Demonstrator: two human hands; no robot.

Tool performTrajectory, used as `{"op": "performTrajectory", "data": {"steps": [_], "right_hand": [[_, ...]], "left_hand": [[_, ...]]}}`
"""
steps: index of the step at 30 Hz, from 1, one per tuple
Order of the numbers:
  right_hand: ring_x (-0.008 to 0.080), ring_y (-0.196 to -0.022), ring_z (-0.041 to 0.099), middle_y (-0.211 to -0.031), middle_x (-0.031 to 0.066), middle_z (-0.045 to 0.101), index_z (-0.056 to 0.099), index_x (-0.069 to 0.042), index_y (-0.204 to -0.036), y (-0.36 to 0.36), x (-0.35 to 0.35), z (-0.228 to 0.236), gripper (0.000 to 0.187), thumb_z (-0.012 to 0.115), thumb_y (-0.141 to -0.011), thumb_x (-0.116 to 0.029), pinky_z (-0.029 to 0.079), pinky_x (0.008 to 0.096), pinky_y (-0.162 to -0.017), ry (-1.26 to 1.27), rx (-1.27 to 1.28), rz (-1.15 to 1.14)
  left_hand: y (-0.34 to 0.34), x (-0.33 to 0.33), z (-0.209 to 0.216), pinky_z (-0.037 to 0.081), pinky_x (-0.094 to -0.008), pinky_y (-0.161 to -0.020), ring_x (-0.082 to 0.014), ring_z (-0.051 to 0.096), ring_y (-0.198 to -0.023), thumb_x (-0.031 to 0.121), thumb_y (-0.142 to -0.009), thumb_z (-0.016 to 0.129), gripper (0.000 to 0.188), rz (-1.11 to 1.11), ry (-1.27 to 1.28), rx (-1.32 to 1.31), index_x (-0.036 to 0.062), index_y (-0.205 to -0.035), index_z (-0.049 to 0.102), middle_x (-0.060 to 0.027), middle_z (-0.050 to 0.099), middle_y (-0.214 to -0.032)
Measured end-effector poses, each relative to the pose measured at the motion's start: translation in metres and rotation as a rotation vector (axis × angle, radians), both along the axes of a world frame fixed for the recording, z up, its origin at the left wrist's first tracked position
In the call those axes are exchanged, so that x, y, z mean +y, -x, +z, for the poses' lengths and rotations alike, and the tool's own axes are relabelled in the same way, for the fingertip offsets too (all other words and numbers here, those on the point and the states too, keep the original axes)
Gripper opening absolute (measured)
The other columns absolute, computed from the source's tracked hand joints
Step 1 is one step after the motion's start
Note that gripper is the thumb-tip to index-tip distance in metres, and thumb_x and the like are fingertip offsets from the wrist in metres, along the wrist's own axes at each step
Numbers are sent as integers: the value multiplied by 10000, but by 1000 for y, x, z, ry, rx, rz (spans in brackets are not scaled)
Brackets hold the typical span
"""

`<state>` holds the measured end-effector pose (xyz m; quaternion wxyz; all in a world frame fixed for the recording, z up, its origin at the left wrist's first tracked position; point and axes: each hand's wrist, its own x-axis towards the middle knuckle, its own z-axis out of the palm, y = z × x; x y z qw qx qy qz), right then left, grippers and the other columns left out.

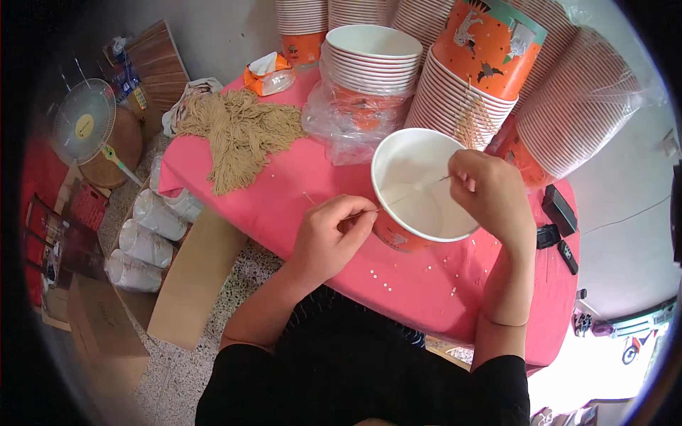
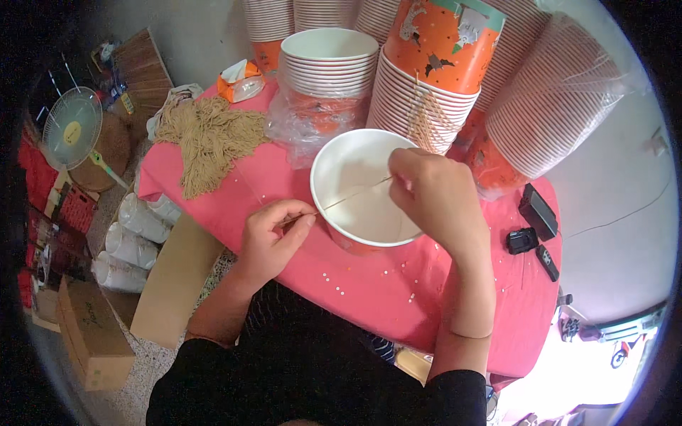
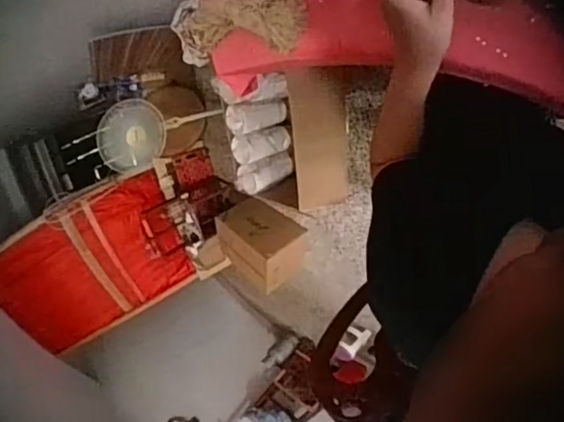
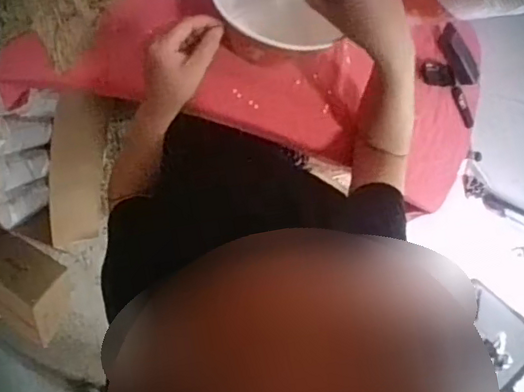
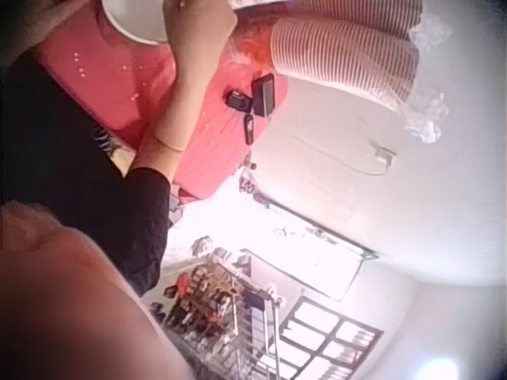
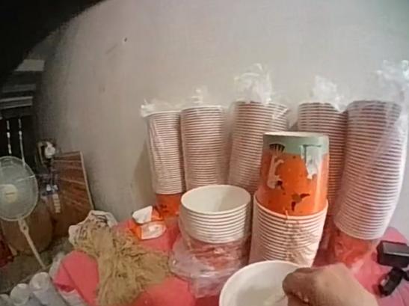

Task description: Tying thin strings through pre-punched holes in the rims of paper bowls for packaging.

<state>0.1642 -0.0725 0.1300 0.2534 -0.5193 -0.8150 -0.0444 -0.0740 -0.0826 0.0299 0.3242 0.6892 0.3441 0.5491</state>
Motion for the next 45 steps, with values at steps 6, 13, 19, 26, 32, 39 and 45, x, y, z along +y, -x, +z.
{"op": "performTrajectory", "data": {"steps": [6,13,19,26,32,39,45], "right_hand": [[313,-710,629,-783,145,630,590,-27,-846,-34,0,12,108,647,-763,-65,488,413,-633,-226,104,-263],[261,-725,643,-791,143,651,610,-24,-933,-99,-7,32,147,593,-848,-143,486,367,-682,-314,202,-524],[342,-816,651,-874,171,671,633,-47,-953,-146,-7,34,188,555,-858,-189,485,425,-719,-216,94,-841],[324,-809,647,-887,159,681,660,-5,-937,-104,-21,28,179,527,-832,-60,496,368,-736,-240,-16,-672],[301,-895,652,-996,145,677,674,2,-984,-12,-13,12,205,652,-781,-18,508,358,-779,152,163,271],[322,-770,654,-823,139,682,689,-37,-918,-12,9,-7,159,680,-767,-84,512,390,-698,595,-56,257],[274,-669,640,-722,135,657,668,-11,-838,-9,5,-4,72,668,-807,-76,488,376,-624,383,178,317]], "left_hand": [[2,-7,14,505,-251,-592,-109,646,-697,28,-873,666,80,-1,-8,143,-23,-932,655,-81,675,-815],[29,4,14,474,-224,-589,-82,579,-649,63,-943,573,166,-351,436,-149,-7,-1084,626,-24,623,-769],[72,19,-6,504,-272,-574,-140,592,-625,100,-953,525,176,-787,641,-566,-10,-1061,609,-73,621,-775],[63,17,12,575,-360,-726,-283,695,-911,101,-925,518,342,-921,636,-638,-18,-1241,574,-209,678,-1101],[46,15,9,582,-341,-744,-297,684,-1033,4,-939,529,289,-652,472,-554,4,-1218,600,-187,671,-1165],[37,19,10,537,-252,-631,-158,674,-761,94,-961,603,153,-290,173,-338,3,-1069,663,-117,710,-981],[22,17,34,462,-213,-558,-74,565,-623,109,-949,632,155,-366,354,-440,-1,-1042,687,-47,684,-809]]}}
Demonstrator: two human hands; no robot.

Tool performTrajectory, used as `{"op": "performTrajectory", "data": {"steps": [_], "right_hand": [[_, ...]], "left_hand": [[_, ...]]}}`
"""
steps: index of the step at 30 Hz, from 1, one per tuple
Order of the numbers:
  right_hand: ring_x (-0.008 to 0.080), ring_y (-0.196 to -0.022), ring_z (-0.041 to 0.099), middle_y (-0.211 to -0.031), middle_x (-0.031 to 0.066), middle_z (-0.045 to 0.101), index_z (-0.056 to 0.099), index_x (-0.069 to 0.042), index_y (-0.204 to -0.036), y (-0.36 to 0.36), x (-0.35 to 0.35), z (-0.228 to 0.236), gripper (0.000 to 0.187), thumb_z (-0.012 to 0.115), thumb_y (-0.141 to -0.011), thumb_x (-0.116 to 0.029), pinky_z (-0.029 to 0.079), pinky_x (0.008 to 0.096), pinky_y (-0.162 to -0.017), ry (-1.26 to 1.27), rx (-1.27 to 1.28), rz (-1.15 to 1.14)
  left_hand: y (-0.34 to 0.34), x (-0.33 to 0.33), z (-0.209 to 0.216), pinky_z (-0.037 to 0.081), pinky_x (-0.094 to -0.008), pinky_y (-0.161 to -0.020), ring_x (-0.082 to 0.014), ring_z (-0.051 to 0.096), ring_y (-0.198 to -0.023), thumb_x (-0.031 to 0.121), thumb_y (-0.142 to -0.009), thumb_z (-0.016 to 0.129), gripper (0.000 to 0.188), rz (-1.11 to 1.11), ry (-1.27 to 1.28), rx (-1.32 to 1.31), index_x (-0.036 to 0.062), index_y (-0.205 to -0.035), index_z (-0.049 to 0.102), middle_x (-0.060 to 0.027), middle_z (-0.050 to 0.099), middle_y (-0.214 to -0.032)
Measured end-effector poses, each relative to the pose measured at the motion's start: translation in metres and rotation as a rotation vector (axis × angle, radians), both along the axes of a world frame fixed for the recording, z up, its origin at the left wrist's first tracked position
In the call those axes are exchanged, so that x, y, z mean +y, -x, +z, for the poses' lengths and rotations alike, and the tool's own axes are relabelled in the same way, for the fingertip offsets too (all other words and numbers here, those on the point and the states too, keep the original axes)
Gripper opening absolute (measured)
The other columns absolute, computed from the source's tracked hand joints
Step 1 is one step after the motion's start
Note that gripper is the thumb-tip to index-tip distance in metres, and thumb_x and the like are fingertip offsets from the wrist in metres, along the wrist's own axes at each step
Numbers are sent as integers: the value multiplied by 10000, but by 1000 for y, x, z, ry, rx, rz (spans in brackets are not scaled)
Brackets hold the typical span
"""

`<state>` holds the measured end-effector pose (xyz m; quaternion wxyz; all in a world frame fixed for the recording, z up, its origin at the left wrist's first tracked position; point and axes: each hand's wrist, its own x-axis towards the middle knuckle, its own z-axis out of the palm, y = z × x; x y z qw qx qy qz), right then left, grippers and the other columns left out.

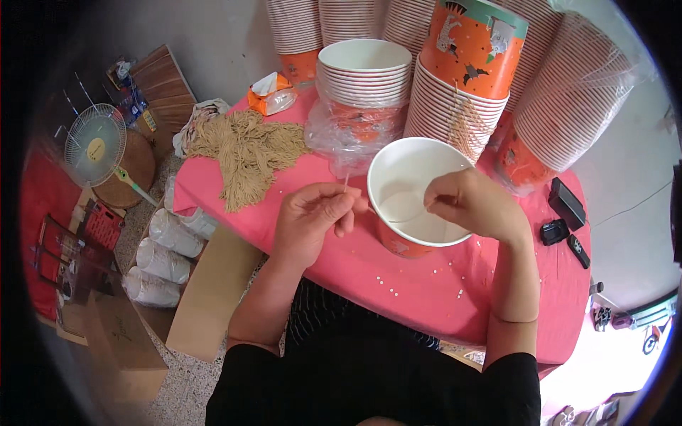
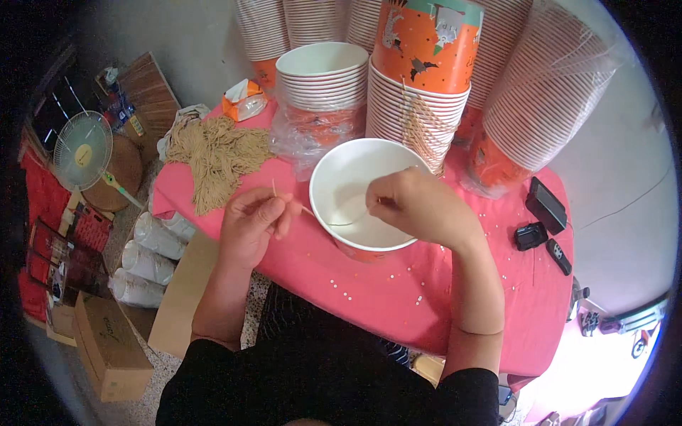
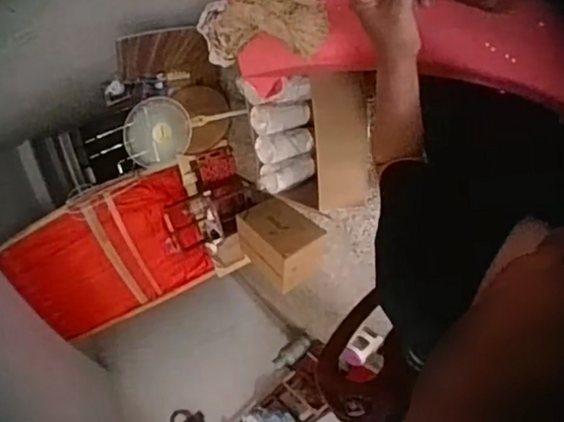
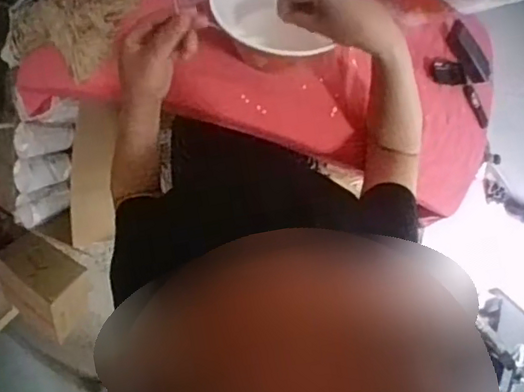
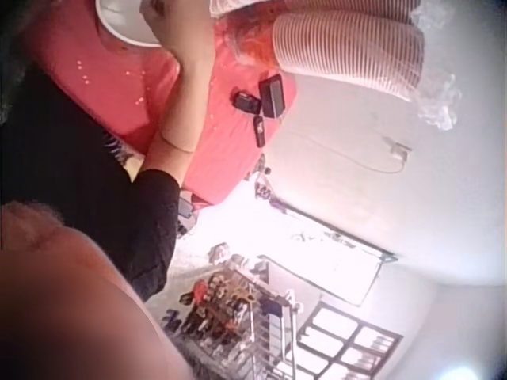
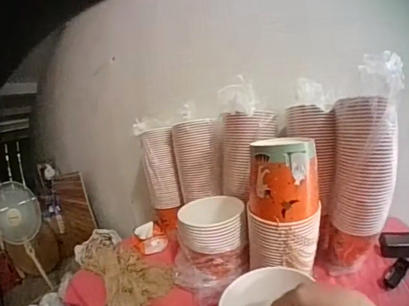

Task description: Tying thin strings through pre-punched holes in the rims of paper bowls for packaging.

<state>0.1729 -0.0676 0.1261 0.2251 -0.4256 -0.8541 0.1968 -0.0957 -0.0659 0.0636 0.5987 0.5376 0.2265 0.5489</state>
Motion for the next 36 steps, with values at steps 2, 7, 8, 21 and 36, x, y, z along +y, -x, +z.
{"op": "performTrajectory", "data": {"steps": [2,7,8,21,36], "right_hand": [[214,-657,625,-722,107,649,664,-2,-847,7,-5,6,59,672,-824,-56,480,325,-609,33,123,-18],[127,-633,590,-749,58,630,666,9,-870,20,-17,12,38,679,-852,-22,433,259,-556,-212,295,133],[127,-633,590,-749,58,630,666,9,-870,21,-15,11,38,679,-852,-22,433,259,-556,-214,294,126],[171,-648,597,-776,89,638,675,-4,-907,33,-3,-11,101,699,-823,-56,456,302,-563,-167,474,-26],[203,-725,609,-911,69,579,676,-69,-870,41,-2,-9,210,764,-685,-23,476,318,-617,-617,206,98]], "left_hand": [[-2,-1,7,446,-206,-548,-71,565,-619,103,-947,633,154,24,1,113,-8,-1034,693,-43,687,-810],[-26,-2,21,449,-252,-512,-103,604,-575,84,-896,660,126,406,-484,596,-10,-965,708,-102,692,-753],[-29,-5,24,460,-276,-516,-118,612,-570,83,-864,678,133,384,-451,618,5,-966,708,-120,674,-727],[-27,3,22,364,-215,-488,-2,477,-573,81,-897,665,103,1,-252,465,-16,-916,693,50,602,-699],[-8,17,11,224,-196,-453,2,321,-516,165,-951,608,185,-327,137,150,0,-972,688,81,480,-634]]}}
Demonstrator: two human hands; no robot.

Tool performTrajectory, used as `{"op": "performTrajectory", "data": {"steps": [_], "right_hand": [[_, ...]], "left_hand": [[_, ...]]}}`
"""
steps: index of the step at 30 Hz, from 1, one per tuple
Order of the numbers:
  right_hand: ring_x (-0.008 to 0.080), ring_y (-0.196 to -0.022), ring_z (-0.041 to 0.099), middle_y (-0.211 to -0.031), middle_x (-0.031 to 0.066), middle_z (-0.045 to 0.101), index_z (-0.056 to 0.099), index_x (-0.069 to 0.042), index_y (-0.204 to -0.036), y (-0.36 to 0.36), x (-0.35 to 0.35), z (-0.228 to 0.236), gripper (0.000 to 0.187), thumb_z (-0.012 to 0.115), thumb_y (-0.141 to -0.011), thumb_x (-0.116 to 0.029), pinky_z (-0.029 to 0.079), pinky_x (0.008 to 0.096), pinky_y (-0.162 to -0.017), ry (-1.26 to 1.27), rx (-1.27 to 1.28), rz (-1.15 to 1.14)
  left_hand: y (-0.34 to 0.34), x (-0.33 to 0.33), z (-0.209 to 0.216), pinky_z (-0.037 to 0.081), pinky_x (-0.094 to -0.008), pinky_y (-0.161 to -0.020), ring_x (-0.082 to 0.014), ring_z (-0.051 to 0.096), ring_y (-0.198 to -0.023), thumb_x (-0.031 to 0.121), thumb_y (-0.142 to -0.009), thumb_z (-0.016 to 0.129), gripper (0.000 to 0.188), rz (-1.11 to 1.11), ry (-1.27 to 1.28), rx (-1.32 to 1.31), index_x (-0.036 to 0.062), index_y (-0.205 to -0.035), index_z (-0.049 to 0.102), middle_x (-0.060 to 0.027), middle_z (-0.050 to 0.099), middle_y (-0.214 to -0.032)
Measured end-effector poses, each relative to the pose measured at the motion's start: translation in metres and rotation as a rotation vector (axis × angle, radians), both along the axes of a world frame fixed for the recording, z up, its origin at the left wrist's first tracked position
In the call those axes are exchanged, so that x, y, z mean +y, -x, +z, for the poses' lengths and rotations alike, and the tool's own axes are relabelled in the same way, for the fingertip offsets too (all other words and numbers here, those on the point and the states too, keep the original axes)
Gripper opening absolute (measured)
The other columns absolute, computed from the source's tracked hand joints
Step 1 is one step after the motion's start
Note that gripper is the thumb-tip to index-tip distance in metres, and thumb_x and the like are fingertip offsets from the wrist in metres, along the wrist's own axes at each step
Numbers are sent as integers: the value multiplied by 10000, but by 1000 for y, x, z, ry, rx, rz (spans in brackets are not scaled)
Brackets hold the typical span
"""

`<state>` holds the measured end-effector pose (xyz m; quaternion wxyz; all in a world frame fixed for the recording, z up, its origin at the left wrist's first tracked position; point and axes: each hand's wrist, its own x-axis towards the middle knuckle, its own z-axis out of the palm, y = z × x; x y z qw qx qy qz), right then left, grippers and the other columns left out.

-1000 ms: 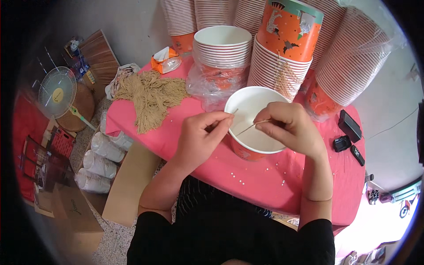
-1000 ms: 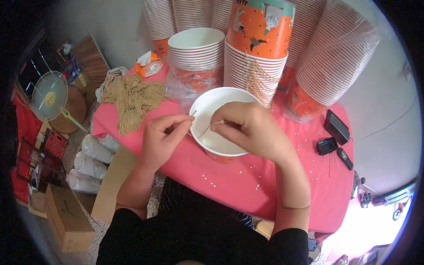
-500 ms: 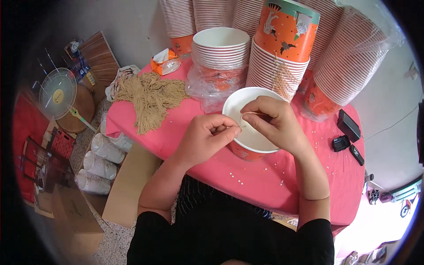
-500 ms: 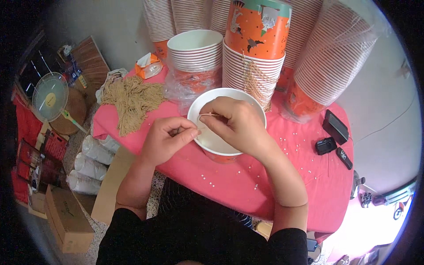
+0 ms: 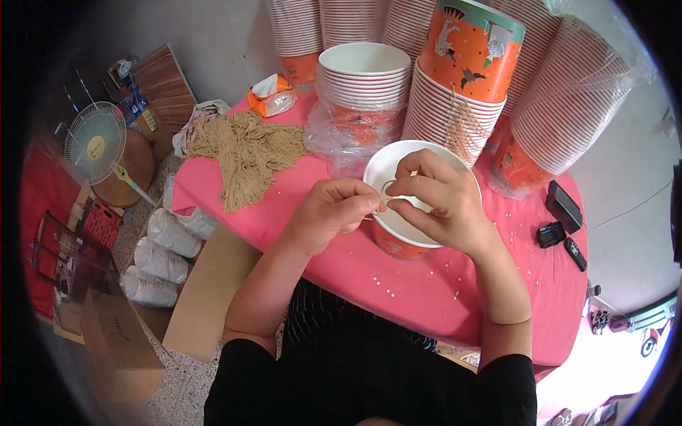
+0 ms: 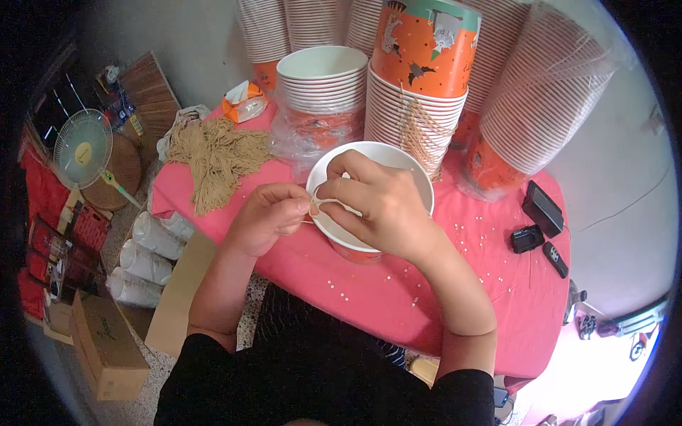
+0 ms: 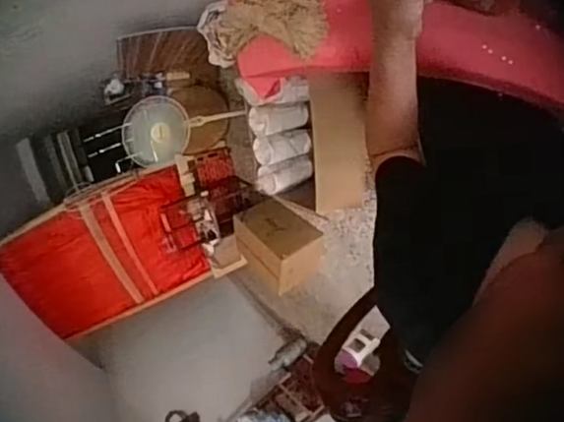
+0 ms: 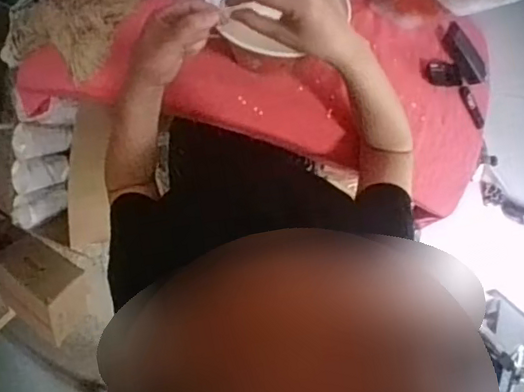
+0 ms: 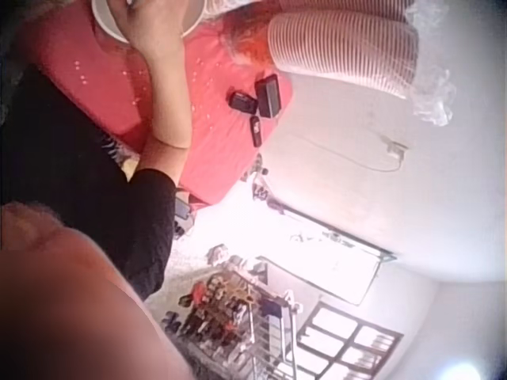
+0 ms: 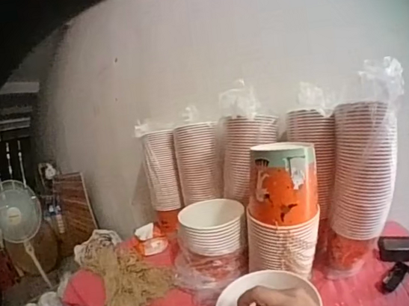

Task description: Tying thin strings through pre-punched holes in the rims of paper bowls for packaging.

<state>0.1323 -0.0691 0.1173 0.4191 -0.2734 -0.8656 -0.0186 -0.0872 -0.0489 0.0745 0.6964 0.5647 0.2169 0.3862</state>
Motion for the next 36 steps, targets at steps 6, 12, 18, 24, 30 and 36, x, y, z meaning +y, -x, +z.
{"op": "performTrajectory", "data": {"steps": [6,12,18,24,30,36], "right_hand": [[211,-729,634,-929,88,596,664,-41,-859,-8,-5,10,152,721,-731,17,486,309,-575,56,7,40],[194,-749,624,-942,104,597,622,-22,-869,-14,-11,21,117,669,-781,40,479,283,-585,133,58,48],[231,-733,605,-888,108,598,596,-18,-880,-12,-13,22,86,634,-812,17,466,329,-605,207,127,77],[304,-667,618,-790,109,605,589,-35,-854,-3,-7,9,72,646,-812,-46,467,391,-594,192,43,68],[309,-644,613,-765,116,598,603,-35,-854,2,-8,7,66,653,-817,-58,462,403,-563,207,17,77],[310,-635,608,-755,115,598,612,-35,-847,5,-8,5,67,662,-813,-64,459,403,-548,184,-12,57]], "left_hand": [[-4,-4,5,441,-186,-577,-24,549,-667,107,-929,639,154,149,-261,126,-24,-1001,676,19,631,-764],[-4,-9,5,473,-181,-646,-34,587,-738,68,-918,650,123,194,-274,181,-27,-993,665,3,657,-827],[-7,-14,7,460,-201,-627,-34,562,-732,72,-927,639,115,126,-301,144,-21,-995,639,14,624,-815],[1,-13,10,493,-226,-691,-56,582,-783,80,-950,605,141,-21,-98,31,-31,-1031,635,6,630,-851],[-5,-18,4,484,-203,-731,-42,589,-820,75,-951,599,139,119,-181,39,-21,-1039,650,-3,648,-894],[-15,-25,2,449,-190,-605,-15,550,-694,50,-910,653,110,232,-240,84,-19,-996,656,46,616,-795]]}}
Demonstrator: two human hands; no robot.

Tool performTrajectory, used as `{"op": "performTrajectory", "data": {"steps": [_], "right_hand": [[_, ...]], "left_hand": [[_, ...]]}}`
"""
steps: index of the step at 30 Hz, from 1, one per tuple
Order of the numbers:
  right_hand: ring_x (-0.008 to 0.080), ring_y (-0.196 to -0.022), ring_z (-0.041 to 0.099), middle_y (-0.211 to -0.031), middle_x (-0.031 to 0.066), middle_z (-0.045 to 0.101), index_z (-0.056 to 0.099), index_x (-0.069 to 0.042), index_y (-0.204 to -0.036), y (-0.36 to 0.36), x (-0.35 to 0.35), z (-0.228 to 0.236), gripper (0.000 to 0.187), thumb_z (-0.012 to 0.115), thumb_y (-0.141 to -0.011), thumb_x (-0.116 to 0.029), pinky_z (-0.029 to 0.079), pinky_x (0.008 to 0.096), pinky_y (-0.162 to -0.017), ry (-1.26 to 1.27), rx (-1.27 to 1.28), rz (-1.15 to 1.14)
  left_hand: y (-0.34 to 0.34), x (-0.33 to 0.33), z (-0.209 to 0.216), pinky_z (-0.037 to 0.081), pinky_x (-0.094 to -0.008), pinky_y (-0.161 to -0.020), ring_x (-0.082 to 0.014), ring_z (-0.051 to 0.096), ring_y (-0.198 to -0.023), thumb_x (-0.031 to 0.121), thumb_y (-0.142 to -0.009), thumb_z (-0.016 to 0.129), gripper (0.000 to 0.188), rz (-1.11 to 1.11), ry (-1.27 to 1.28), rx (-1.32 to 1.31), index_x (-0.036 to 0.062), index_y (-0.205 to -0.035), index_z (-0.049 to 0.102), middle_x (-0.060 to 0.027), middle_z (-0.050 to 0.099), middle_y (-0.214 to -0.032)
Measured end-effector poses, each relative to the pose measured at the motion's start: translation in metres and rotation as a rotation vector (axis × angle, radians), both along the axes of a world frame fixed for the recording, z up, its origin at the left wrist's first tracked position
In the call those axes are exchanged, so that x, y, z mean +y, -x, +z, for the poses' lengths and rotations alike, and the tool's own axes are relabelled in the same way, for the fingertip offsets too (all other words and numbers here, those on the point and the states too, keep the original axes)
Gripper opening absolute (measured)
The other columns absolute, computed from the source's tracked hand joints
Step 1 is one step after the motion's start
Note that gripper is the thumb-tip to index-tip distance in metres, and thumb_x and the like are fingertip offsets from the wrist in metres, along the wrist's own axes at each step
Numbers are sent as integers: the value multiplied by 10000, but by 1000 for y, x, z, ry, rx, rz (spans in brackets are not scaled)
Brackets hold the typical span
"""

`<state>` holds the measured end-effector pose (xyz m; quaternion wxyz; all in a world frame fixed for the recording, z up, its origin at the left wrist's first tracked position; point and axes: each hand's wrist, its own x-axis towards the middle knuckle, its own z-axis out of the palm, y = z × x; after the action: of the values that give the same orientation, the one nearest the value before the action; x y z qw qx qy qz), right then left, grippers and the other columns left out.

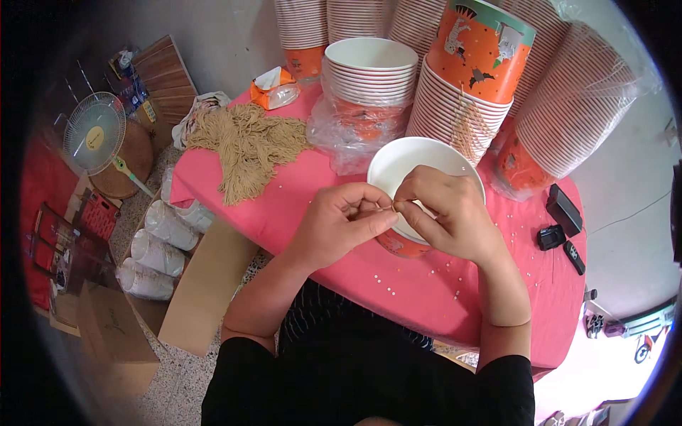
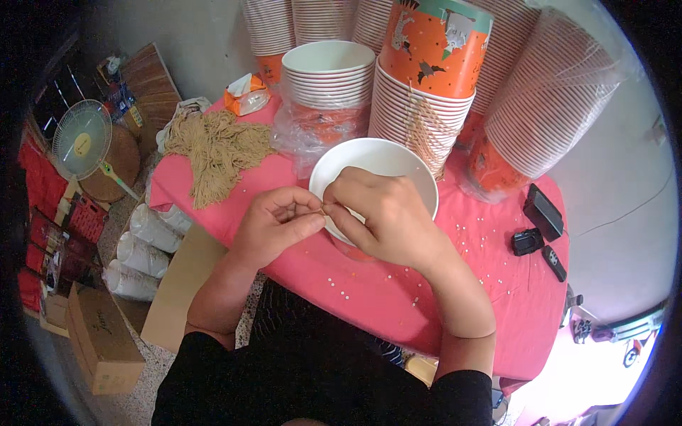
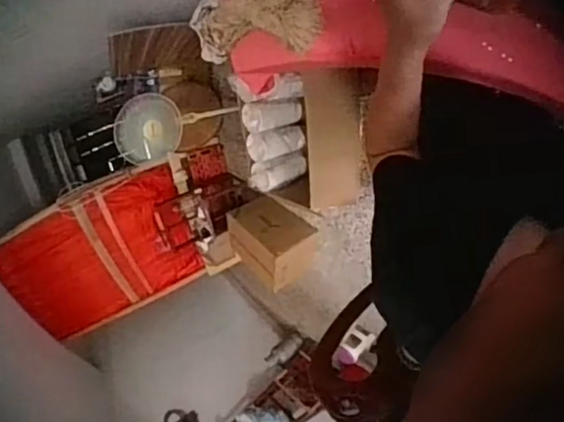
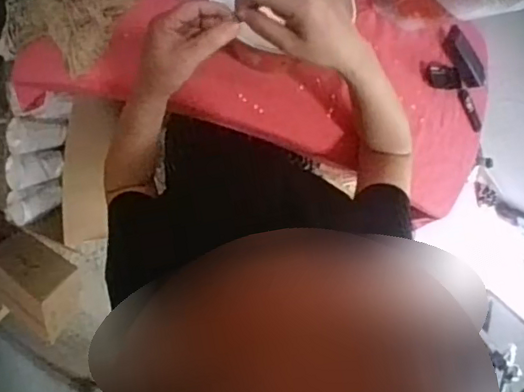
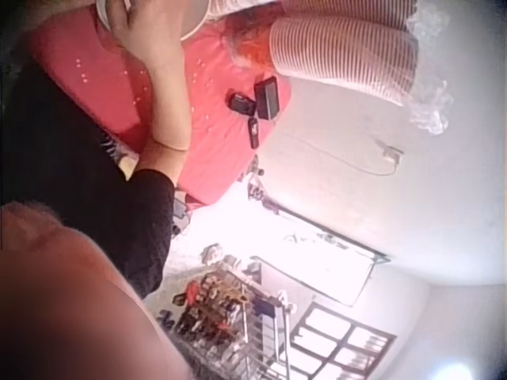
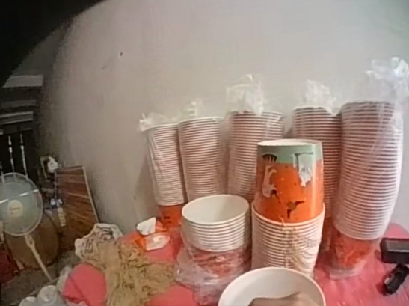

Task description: Tying thin strings through pre-punched holes in the rims of paper bowls for packaging.

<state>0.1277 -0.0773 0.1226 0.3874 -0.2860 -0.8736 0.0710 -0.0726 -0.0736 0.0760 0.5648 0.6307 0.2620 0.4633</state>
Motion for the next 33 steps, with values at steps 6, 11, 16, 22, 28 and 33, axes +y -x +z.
{"op": "performTrajectory", "data": {"steps": [6,11,16,22,28,33], "right_hand": [[303,-640,615,-749,121,617,617,-27,-857,2,-3,-1,65,658,-829,-70,464,389,-561,131,75,52],[207,-613,590,-716,133,616,606,10,-877,2,-7,0,72,587,-885,-58,457,340,-587,526,84,8],[121,-616,527,-683,90,593,613,26,-891,3,-7,-1,116,584,-916,-83,439,315,-581,613,178,25],[75,-627,485,-659,42,565,620,31,-863,3,-7,1,131,603,-918,-87,418,283,-561,669,175,2],[78,-620,501,-677,13,557,614,4,-858,4,-7,-4,71,657,-875,-50,424,275,-554,583,220,-6],[202,-603,588,-725,61,589,603,-33,-858,10,-3,-4,105,691,-804,-20,465,321,-554,188,118,76]], "left_hand": [[3,2,-7,317,-180,-501,14,420,-592,-47,-848,655,82,130,-263,123,22,-886,630,84,527,-690],[-5,1,-5,337,-211,-473,-33,436,-543,-33,-800,687,131,363,-622,184,46,-886,627,28,524,-672],[-6,3,-9,374,-233,-459,-76,480,-516,-23,-779,718,184,421,-770,160,65,-914,631,-12,533,-665],[-6,3,-10,370,-213,-466,-35,478,-546,-38,-815,704,144,354,-717,91,40,-913,632,2,550,-696],[-6,-1,-18,373,-184,-525,5,448,-607,-27,-865,632,79,160,-210,-71,23,-916,598,52,533,-735],[-3,2,-13,330,-174,-516,5,420,-596,42,-914,547,30,42,13,-152,29,-932,567,67,488,-706]]}}
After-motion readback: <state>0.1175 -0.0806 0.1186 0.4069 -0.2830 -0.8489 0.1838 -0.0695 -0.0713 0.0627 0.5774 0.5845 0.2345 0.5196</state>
